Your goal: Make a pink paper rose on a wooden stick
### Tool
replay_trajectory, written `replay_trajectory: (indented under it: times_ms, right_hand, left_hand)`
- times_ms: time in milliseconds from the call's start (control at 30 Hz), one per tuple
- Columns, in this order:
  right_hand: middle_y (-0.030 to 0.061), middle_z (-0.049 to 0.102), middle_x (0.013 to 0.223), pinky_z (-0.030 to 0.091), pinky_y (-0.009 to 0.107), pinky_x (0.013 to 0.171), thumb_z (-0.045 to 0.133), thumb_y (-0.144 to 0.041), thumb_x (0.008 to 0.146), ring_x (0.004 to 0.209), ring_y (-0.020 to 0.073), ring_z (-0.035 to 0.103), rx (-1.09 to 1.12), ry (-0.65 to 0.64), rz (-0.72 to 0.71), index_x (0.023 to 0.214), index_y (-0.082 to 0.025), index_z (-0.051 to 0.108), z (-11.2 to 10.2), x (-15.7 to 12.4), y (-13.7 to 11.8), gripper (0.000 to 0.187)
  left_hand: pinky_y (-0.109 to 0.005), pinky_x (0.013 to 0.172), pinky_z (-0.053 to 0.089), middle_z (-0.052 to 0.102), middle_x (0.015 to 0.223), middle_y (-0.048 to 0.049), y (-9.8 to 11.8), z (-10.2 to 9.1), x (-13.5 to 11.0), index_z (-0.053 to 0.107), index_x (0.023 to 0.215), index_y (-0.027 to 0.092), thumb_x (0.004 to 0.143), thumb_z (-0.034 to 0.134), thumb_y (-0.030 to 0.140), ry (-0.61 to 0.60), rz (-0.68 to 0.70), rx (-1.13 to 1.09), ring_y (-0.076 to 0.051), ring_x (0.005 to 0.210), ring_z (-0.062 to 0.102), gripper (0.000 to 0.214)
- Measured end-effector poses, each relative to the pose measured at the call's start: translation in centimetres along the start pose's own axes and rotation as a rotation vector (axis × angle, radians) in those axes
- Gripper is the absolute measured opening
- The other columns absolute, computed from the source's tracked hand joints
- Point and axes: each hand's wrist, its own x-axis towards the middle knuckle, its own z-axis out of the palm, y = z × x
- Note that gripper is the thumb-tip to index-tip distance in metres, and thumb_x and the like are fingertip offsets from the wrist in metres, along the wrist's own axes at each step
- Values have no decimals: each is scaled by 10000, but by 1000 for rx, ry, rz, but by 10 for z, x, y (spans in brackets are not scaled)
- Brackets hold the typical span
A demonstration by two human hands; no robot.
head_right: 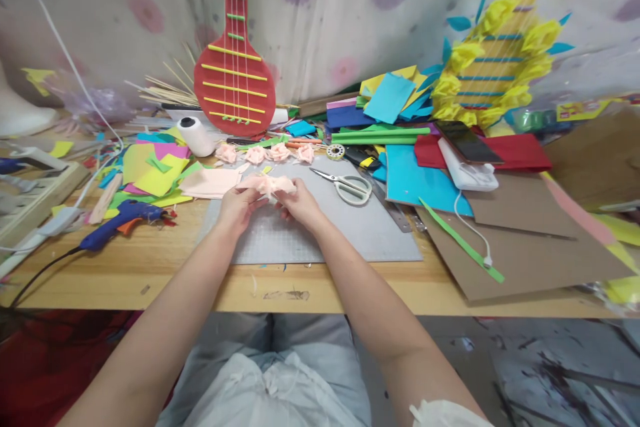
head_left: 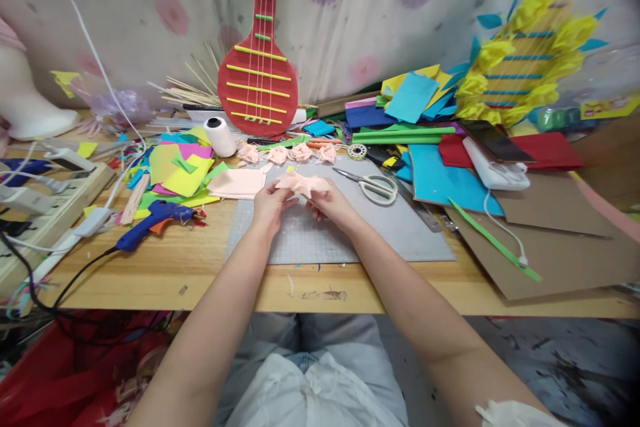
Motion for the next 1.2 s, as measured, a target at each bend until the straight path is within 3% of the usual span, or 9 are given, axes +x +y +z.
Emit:
replay_trajectory:
  times_ms: [167,300,533,733,967,1200]
  right_hand:
    - [-73,583,613,315,155,326,570,-357,708,351,54,446,60,-45,31,1058,-232,316,1,-2,-3,450]
    - [-93,560,573,292,147,331,560,-364,713,333,43,418,62,-86,-9,1045,-231,329,5,-3,-4,426]
    - [-125,485,470,249,141,351,565,-354,692,327,36,350,51,-51,-48,865,-217,356,9,0,-2,305]
    - [-76,500,461,252,158,362,502,-389,742,344,39,361,-84,-65,-64,674,-197,385,11,3,3,234]
    - [-63,498,461,251,173,375,475,-421,757,349,46,349,-130,-98,-82,655,-192,416,9,2,6,257]
    - [-63,478,456,283,179,413,440,-436,776,374,48,364,-162,-146,-110,644,-186,419,10,0,5,283]
  left_hand:
    - [-229,601,448,591,621,4,2,-3,4,531,531,129,467,659,137,-32,81,-54,-104,616,557,143]
    - [-273,686,458,598,647,-4,2,-3,4,553,606,131,492,661,157,61,67,-104,-108,648,569,160]
    - [-251,675,465,600,650,3,4,-3,3,545,654,139,530,659,166,92,55,-126,-85,617,562,170]
    - [-242,700,458,621,661,-4,4,-5,5,571,682,135,559,645,142,46,1,-146,-93,646,586,143]
    - [-266,742,449,631,704,-9,3,-9,5,533,677,157,577,658,178,-78,-1,-160,-123,746,611,161]
    - [-253,647,460,612,627,3,6,-5,3,528,668,142,529,676,164,6,18,-139,-106,603,593,204]
